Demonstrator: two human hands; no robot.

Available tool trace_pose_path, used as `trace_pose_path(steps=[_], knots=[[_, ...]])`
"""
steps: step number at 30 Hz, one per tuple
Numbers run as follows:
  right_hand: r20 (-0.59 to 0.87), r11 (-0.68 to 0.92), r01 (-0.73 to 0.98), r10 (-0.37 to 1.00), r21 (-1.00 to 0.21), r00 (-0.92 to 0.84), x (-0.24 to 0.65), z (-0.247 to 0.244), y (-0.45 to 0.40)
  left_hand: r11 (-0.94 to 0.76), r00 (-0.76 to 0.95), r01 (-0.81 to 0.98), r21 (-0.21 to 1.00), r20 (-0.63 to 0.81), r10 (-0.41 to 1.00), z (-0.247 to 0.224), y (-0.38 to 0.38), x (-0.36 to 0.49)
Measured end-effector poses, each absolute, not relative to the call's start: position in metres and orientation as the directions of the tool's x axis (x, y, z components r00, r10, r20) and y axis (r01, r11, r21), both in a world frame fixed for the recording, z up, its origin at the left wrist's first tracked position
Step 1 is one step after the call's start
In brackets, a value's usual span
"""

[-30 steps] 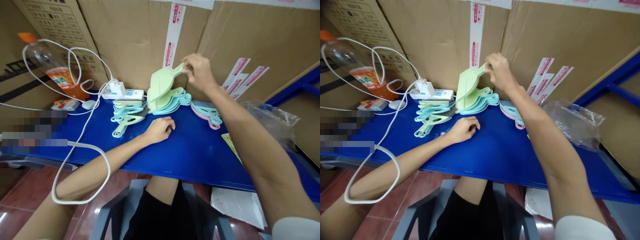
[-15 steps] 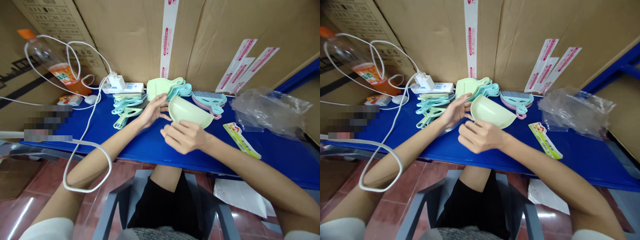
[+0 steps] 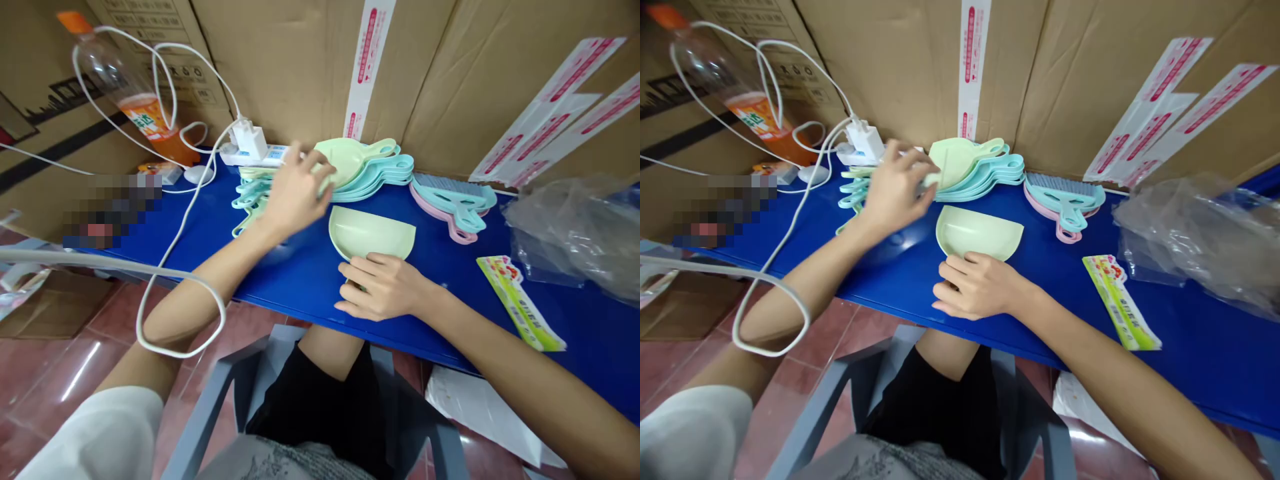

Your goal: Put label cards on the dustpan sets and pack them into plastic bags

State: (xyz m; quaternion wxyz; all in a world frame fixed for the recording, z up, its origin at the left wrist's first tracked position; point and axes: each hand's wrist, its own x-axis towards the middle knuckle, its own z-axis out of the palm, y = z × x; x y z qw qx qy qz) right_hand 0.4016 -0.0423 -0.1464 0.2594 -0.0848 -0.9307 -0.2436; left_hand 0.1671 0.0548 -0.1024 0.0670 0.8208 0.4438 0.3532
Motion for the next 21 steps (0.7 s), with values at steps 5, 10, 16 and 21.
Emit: trace_pose_path(steps=[5, 10, 16, 21], knots=[[0.570, 0.894, 0.322, 0.096, 0.312, -0.816, 0.406, -0.143, -0.042, -0.103, 0.000, 0.958, 0.267, 0.360, 0.933, -0.070, 0.058, 0.121], [0.727, 0.852, 0.515, 0.290, 0.100, -0.622, 0.420, -0.135, -0.032, -0.040, 0.017, 0.995, 0.094, 0.239, 0.971, -0.068, 0.060, 0.108], [0.813, 0.660, 0.668, 0.566, -0.345, -0.140, 0.434, -0.126, -0.022, 0.025, -0.025, 1.000, 0.004, 0.301, 0.953, -0.062, 0.044, 0.116], [0.499, 0.494, 0.155, 0.867, -0.856, -0.005, 0.433, -0.118, -0.014, -0.372, 0.194, 0.924, 0.087, 0.733, 0.652, -0.073, 0.030, 0.133]])
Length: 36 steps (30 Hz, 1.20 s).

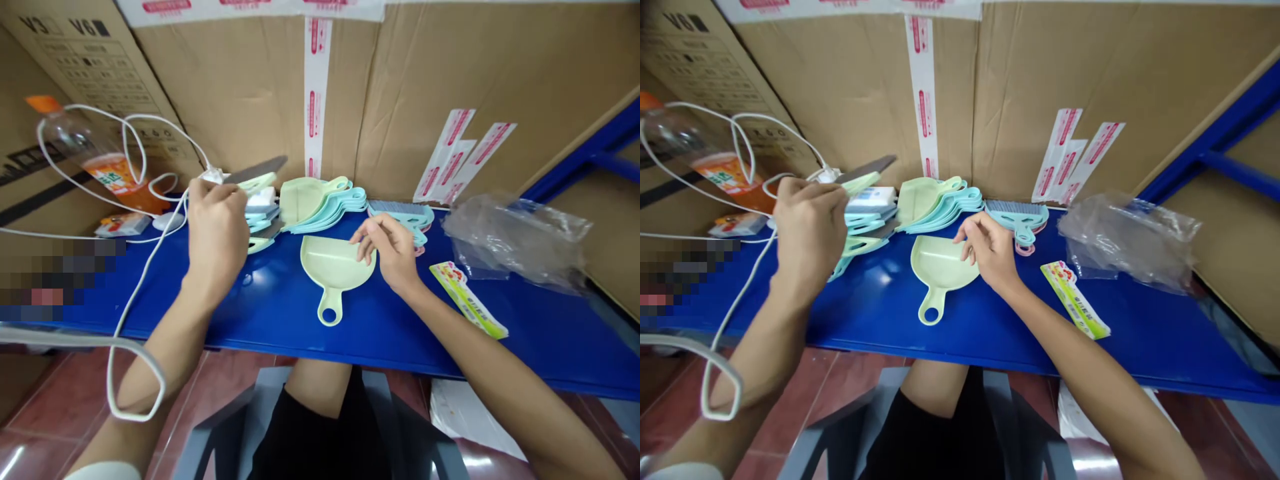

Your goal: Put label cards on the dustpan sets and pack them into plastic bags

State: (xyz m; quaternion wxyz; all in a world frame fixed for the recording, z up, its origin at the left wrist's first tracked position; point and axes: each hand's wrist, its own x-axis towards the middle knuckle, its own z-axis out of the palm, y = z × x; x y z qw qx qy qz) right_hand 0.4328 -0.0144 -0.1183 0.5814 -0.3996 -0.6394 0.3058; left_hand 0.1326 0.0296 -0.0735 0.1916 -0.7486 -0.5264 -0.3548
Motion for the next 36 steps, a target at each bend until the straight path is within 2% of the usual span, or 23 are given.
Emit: trace_pose_path(steps=[2, 4, 7, 9, 11, 15, 20, 26, 33, 36], knots=[[0.312, 0.303, -0.113, 0.947, -0.946, -0.071, 0.437, -0.112, -0.009, -0.609, 0.303, 0.792, 0.043, 0.838, 0.454, -0.085, 0.030, 0.146], [0.228, 0.204, -0.228, 0.970, -0.952, -0.083, 0.446, -0.106, -0.003, -0.779, 0.422, 0.626, -0.033, 0.854, 0.303, -0.098, 0.030, 0.160], [0.210, 0.201, -0.196, 0.977, -0.960, -0.029, 0.460, -0.100, 0.002, -0.902, 0.517, 0.420, -0.097, 0.843, 0.150, -0.116, 0.032, 0.178], [0.199, 0.193, -0.118, 0.979, -0.974, -0.041, 0.466, -0.100, 0.003, -0.935, 0.509, 0.345, -0.082, 0.853, 0.113, -0.126, 0.035, 0.185], [0.204, 0.201, -0.066, 0.978, -0.977, -0.035, 0.468, -0.103, 0.003, -0.944, 0.481, 0.327, -0.034, 0.866, 0.135, -0.132, 0.040, 0.187], [0.303, 0.307, -0.066, 0.951, -0.949, 0.067, 0.461, -0.110, 0.002, -0.917, 0.432, 0.387, 0.094, 0.860, 0.270, -0.135, 0.049, 0.183], [0.377, 0.386, -0.058, 0.918, -0.921, 0.123, 0.457, -0.113, 0.003, -0.917, 0.345, 0.368, 0.156, 0.892, 0.290, -0.133, 0.054, 0.178], [0.383, 0.398, -0.060, 0.906, -0.915, 0.179, 0.468, -0.113, 0.010, -0.809, 0.207, 0.428, 0.404, 0.827, 0.522, -0.130, 0.055, 0.175], [0.405, 0.438, -0.125, 0.887, -0.890, 0.223, 0.471, -0.110, 0.014, -0.776, 0.106, 0.302, 0.554, 0.789, 0.605, -0.131, 0.057, 0.176], [0.392, 0.432, -0.118, 0.882, -0.894, 0.261, 0.473, -0.111, 0.016, -0.707, 0.091, 0.255, 0.660, 0.711, 0.697, -0.127, 0.054, 0.179]])
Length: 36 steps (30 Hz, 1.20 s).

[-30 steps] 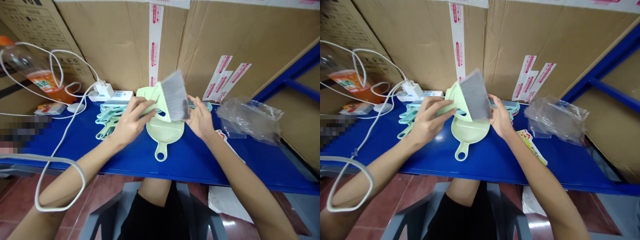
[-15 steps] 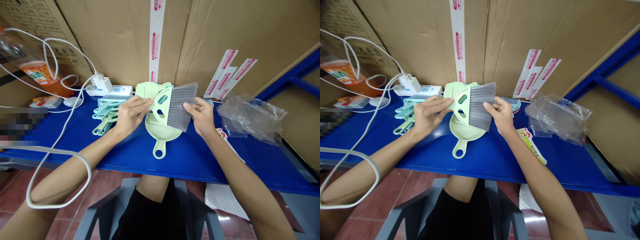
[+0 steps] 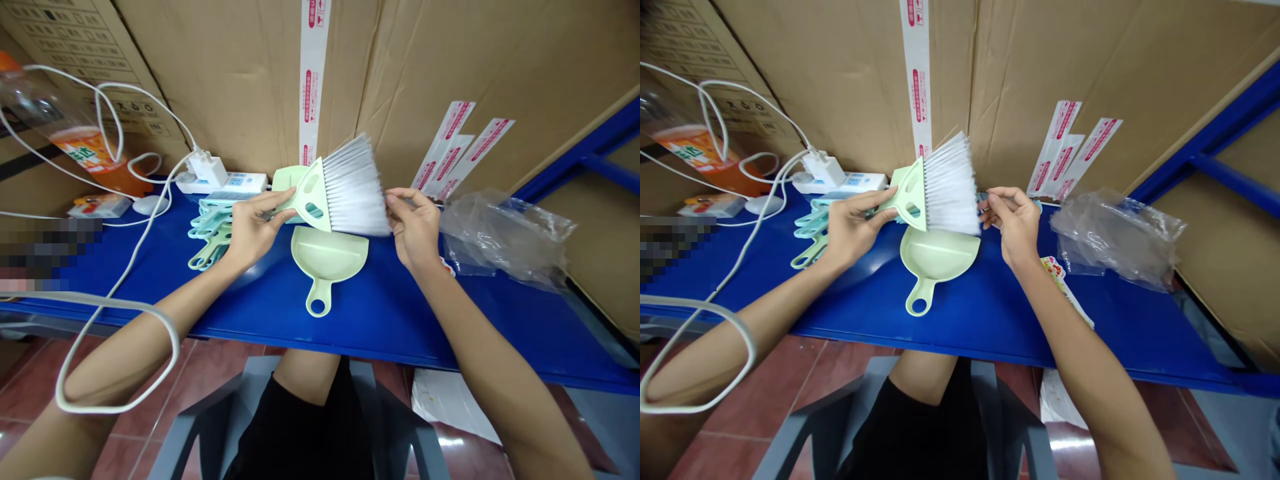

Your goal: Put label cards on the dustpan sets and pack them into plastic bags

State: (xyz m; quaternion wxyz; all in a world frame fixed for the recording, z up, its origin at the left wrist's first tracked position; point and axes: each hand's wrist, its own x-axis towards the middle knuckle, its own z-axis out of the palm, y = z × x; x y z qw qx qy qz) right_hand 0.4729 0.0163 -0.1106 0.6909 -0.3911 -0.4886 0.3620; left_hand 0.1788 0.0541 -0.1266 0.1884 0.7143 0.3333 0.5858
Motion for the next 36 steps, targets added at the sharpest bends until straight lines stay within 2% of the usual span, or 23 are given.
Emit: trace_pose_path(steps=[4, 6, 9, 13, 20, 25, 30, 33, 36], knots=[[0.401, 0.433, -0.102, 0.885, -0.895, 0.238, 0.471, -0.112, 0.015, -0.503, 0.241, -0.017, 0.864, 0.492, 0.837, -0.116, 0.049, 0.184], [0.393, 0.421, -0.091, 0.891, -0.903, 0.226, 0.468, -0.111, 0.012, -0.383, 0.297, -0.155, 0.911, 0.412, 0.861, -0.113, 0.047, 0.186], [0.359, 0.382, -0.076, 0.908, -0.921, 0.214, 0.464, -0.109, 0.007, -0.277, 0.332, -0.238, 0.931, 0.346, 0.877, -0.113, 0.046, 0.187], [0.327, 0.343, -0.064, 0.927, -0.937, 0.182, 0.463, -0.107, 0.005, -0.231, 0.359, -0.225, 0.947, 0.301, 0.883, -0.116, 0.045, 0.188], [0.289, 0.293, -0.022, 0.952, -0.956, 0.104, 0.462, -0.102, -0.001, -0.251, 0.377, -0.177, 0.952, 0.301, 0.876, -0.116, 0.043, 0.189], [0.279, 0.284, -0.030, 0.954, -0.958, 0.109, 0.466, -0.097, -0.002, -0.214, 0.446, -0.166, 0.963, 0.267, 0.854, -0.121, 0.043, 0.188], [0.158, 0.157, -0.128, 0.987, -0.979, 0.000, 0.469, -0.095, 0.001, -0.231, 0.362, -0.244, 0.942, 0.310, 0.879, -0.126, 0.042, 0.195], [0.104, 0.098, -0.214, 0.994, -0.972, -0.017, 0.463, -0.101, 0.002, -0.332, 0.449, -0.184, 0.925, 0.379, 0.809, -0.130, 0.038, 0.199], [0.082, 0.090, -0.223, 0.996, -0.971, 0.044, 0.455, -0.111, 0.003, -0.368, 0.585, -0.127, 0.921, 0.369, 0.723, -0.132, 0.028, 0.202]])
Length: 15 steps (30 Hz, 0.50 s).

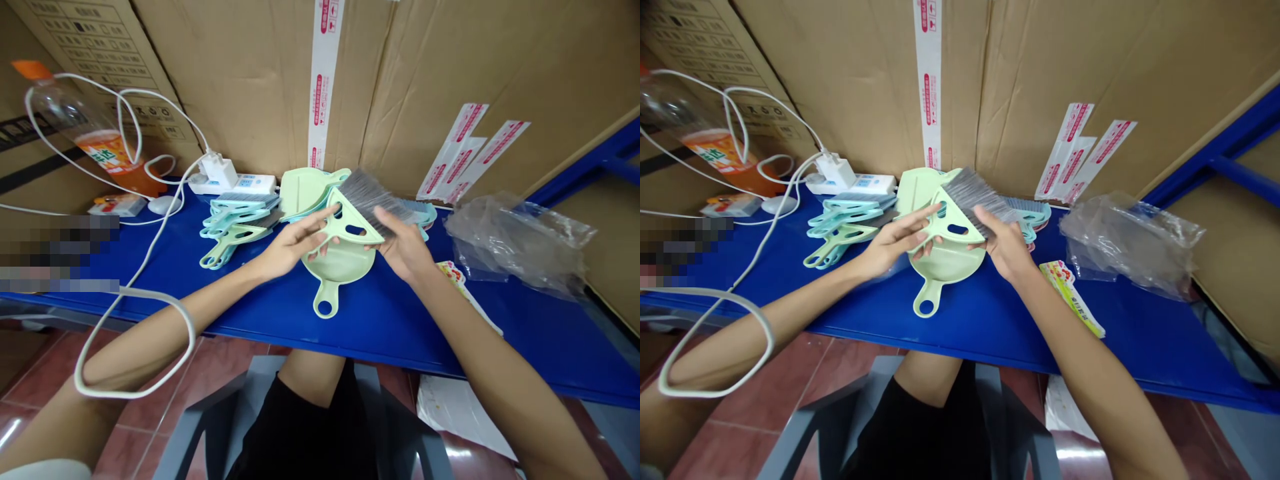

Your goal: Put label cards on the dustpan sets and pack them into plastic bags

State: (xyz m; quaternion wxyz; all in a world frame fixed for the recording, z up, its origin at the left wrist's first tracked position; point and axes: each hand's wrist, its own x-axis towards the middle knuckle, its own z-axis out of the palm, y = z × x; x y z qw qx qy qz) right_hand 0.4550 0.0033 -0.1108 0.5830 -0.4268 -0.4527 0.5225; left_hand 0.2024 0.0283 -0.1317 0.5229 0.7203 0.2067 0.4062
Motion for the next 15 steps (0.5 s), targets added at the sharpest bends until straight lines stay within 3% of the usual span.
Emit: trace_pose_path(steps=[2, 5, 9, 12, 15], knots=[[0.078, 0.102, -0.233, 0.991, -0.967, 0.110, 0.453, -0.115, 0.005, -0.374, 0.605, -0.098, 0.922, 0.354, 0.713, -0.132, 0.023, 0.203], [0.049, 0.082, -0.256, 0.990, -0.963, 0.134, 0.456, -0.116, 0.006, -0.437, 0.482, -0.004, 0.900, 0.384, 0.787, -0.132, 0.024, 0.201], [-0.030, -0.033, -0.198, 0.999, -0.980, -0.020, 0.456, -0.116, 0.002, -0.522, 0.290, 0.347, 0.779, 0.440, 0.850, -0.138, 0.041, 0.192], [-0.091, -0.106, -0.131, 0.989, -0.986, -0.116, 0.454, -0.119, -0.001, -0.506, 0.303, 0.522, 0.687, 0.406, 0.862, -0.146, 0.051, 0.189], [-0.188, -0.191, -0.015, 0.974, -0.981, -0.127, 0.456, -0.122, -0.002, -0.511, 0.350, 0.562, 0.650, 0.373, 0.859, -0.155, 0.054, 0.190]])
